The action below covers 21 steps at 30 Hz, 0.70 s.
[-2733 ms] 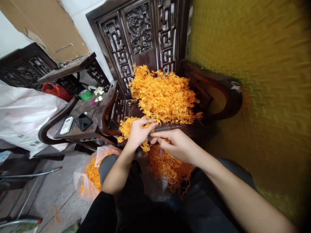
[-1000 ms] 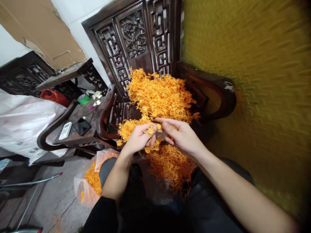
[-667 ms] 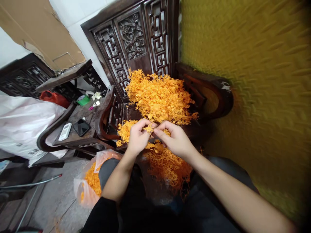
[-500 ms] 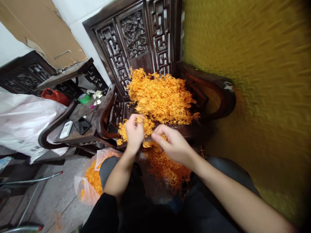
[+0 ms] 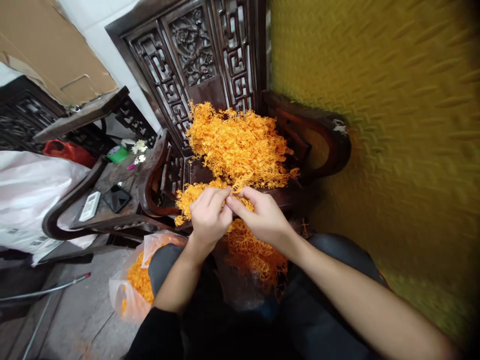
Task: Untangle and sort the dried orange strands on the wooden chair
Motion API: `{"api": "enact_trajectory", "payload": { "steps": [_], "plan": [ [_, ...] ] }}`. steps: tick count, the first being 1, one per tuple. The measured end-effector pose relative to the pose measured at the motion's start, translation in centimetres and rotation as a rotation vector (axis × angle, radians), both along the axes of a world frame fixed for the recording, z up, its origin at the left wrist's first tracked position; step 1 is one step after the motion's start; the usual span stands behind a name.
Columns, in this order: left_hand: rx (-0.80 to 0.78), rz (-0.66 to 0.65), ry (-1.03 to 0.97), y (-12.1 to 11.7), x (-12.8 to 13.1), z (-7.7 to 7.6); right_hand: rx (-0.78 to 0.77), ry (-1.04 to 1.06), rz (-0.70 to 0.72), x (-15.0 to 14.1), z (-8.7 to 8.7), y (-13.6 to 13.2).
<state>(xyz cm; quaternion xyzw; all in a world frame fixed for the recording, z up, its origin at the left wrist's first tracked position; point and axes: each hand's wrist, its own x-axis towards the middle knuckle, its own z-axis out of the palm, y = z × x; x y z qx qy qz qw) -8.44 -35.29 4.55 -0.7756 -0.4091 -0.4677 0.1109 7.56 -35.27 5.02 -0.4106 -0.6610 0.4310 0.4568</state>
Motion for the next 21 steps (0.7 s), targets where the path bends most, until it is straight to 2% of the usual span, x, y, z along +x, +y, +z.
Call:
{"api": "enact_trajectory", "payload": {
  "steps": [4, 7, 9, 11, 12, 15, 19, 21],
  "plan": [
    [-0.028, 0.080, -0.106, 0.1, -0.7, 1.2, 0.105, -0.108, 0.063, 0.0, 0.4, -0.9],
    [-0.207, 0.141, -0.365, 0.4, -1.8, 2.3, 0.144, -0.132, 0.157, 0.2, 0.8, -1.4],
    [-0.445, 0.029, -0.542, 0.4, -2.4, 2.9, 0.059, -0.062, 0.191, 0.6, 0.9, -1.3],
    [-0.656, -0.123, -0.639, 0.3, -2.6, 3.1, -0.078, 0.070, 0.154, 1.2, 0.9, -0.8],
    [-0.711, -0.167, -0.654, 0.1, -2.5, 3.1, -0.134, 0.134, 0.116, 1.5, 0.8, -0.5],
    [-0.706, -0.166, -0.612, -0.4, -1.4, 2.9, -0.169, 0.199, 0.015, 2.0, 0.8, 0.4],
    [-0.575, -0.117, -0.433, -0.6, 0.0, 2.4, 0.046, 0.122, -0.076, 1.4, 0.9, 0.2],
    [-0.496, -0.049, -0.444, -0.2, -0.3, 2.3, 0.149, 0.068, -0.144, 1.1, 1.0, -0.4]
  ]
}}
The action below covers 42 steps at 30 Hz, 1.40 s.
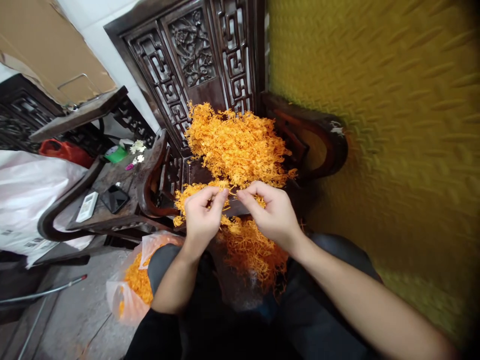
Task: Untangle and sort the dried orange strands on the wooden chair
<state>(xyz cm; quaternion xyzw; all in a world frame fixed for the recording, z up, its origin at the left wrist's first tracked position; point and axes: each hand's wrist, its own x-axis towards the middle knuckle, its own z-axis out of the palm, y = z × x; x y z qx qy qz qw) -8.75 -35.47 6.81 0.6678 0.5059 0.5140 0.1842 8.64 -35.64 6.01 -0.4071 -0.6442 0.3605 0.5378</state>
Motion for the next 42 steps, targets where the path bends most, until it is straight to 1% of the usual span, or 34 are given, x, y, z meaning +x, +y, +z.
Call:
{"api": "enact_trajectory", "payload": {
  "steps": [2, 3, 4, 5, 7, 9, 11, 13, 14, 15, 17, 18, 19, 20, 21, 23, 25, 26, 27, 29, 31, 32, 34, 36, 37, 38, 39, 42],
  "plan": [
    [0.057, 0.147, -0.059, 0.5, -1.0, 0.2, 0.045, -0.030, -0.048, 0.1, 0.1, -0.5],
    [0.080, 0.205, -0.083, 0.7, -1.6, 0.4, 0.044, -0.030, -0.037, 0.3, 0.1, -0.5],
    [0.093, 0.225, -0.088, 0.7, -2.1, 0.6, 0.024, -0.020, -0.007, 0.5, 0.1, -0.4],
    [0.087, 0.196, -0.063, 0.7, -2.6, 0.9, -0.018, -0.005, 0.038, 0.8, 0.1, -0.2],
    [0.042, 0.042, 0.051, 0.2, -2.9, 1.6, -0.135, 0.066, 0.139, 1.2, 0.0, 0.3],
    [0.023, -0.104, 0.171, -0.4, -2.6, 2.1, -0.261, 0.189, 0.204, 1.2, 0.0, 0.8],
    [0.065, -0.152, 0.247, -1.1, -1.8, 2.3, -0.337, 0.281, 0.257, 1.0, 0.1, 0.9],
    [0.114, -0.172, 0.301, -1.5, -1.2, 2.3, -0.310, 0.241, 0.281, 0.9, 0.4, 0.9],
    [0.128, -0.174, 0.326, -1.6, -1.0, 2.3, -0.266, 0.211, 0.257, 1.0, 0.5, 1.0],
    [0.140, -0.157, 0.346, -1.8, -0.9, 2.4, -0.214, 0.221, 0.197, 1.1, 0.5, 1.1],
    [0.158, -0.066, 0.359, -2.0, -1.0, 2.5, -0.149, 0.376, 0.021, 1.8, 0.4, 1.8],
    [0.157, -0.020, 0.358, -2.2, -1.2, 2.6, -0.150, 0.475, -0.054, 2.1, 0.2, 2.1],
    [0.146, -0.004, 0.361, -2.3, -1.4, 2.7, -0.174, 0.536, -0.087, 2.5, 0.0, 2.5],
    [0.121, -0.027, 0.373, -2.3, -1.5, 2.8, -0.207, 0.544, -0.071, 2.7, -0.2, 2.8],
    [0.086, -0.081, 0.391, -2.4, -1.6, 2.9, -0.241, 0.498, -0.009, 2.9, -0.3, 2.9],
    [0.026, -0.206, 0.425, -2.4, -1.6, 3.0, -0.273, 0.322, 0.171, 2.7, -0.4, 2.6],
    [-0.001, -0.285, 0.442, -2.3, -1.4, 2.9, -0.227, 0.138, 0.342, 2.2, -0.2, 2.0],
    [-0.007, -0.316, 0.445, -2.2, -1.3, 2.9, -0.178, 0.063, 0.390, 1.9, 0.0, 1.6],
    [-0.017, -0.349, 0.450, -2.2, -1.1, 2.8, -0.127, 0.004, 0.402, 1.5, 0.2, 1.3],
    [-0.047, -0.368, 0.442, -2.1, -0.9, 2.8, -0.034, -0.037, 0.326, 1.0, 0.5, 0.9],
    [-0.088, -0.333, 0.412, -2.1, -0.8, 2.8, 0.000, 0.005, 0.179, 1.0, 0.5, 1.1],
    [-0.118, -0.313, 0.392, -2.1, -0.9, 2.8, -0.008, 0.058, 0.098, 1.2, 0.4, 1.3],
    [-0.178, -0.272, 0.311, -2.0, -1.4, 2.8, -0.048, 0.252, -0.060, 2.0, 0.2, 2.2],
    [-0.199, -0.199, 0.164, -1.7, -2.0, 2.6, -0.111, 0.471, -0.160, 2.9, 0.1, 3.1],
    [-0.181, -0.140, 0.070, -1.5, -2.4, 2.5, -0.147, 0.528, -0.149, 3.3, 0.0, 3.4],
    [-0.150, -0.082, -0.024, -1.2, -2.7, 2.3, -0.186, 0.536, -0.093, 3.5, 0.0, 3.4],
    [-0.111, -0.034, -0.109, -0.9, -3.0, 2.2, -0.238, 0.512, 0.005, 3.6, -0.1, 3.3],
    [-0.015, 0.029, -0.273, -0.1, -3.4, 1.9, -0.431, 0.410, 0.407, 2.8, -0.2, 2.0]
  ]
}}
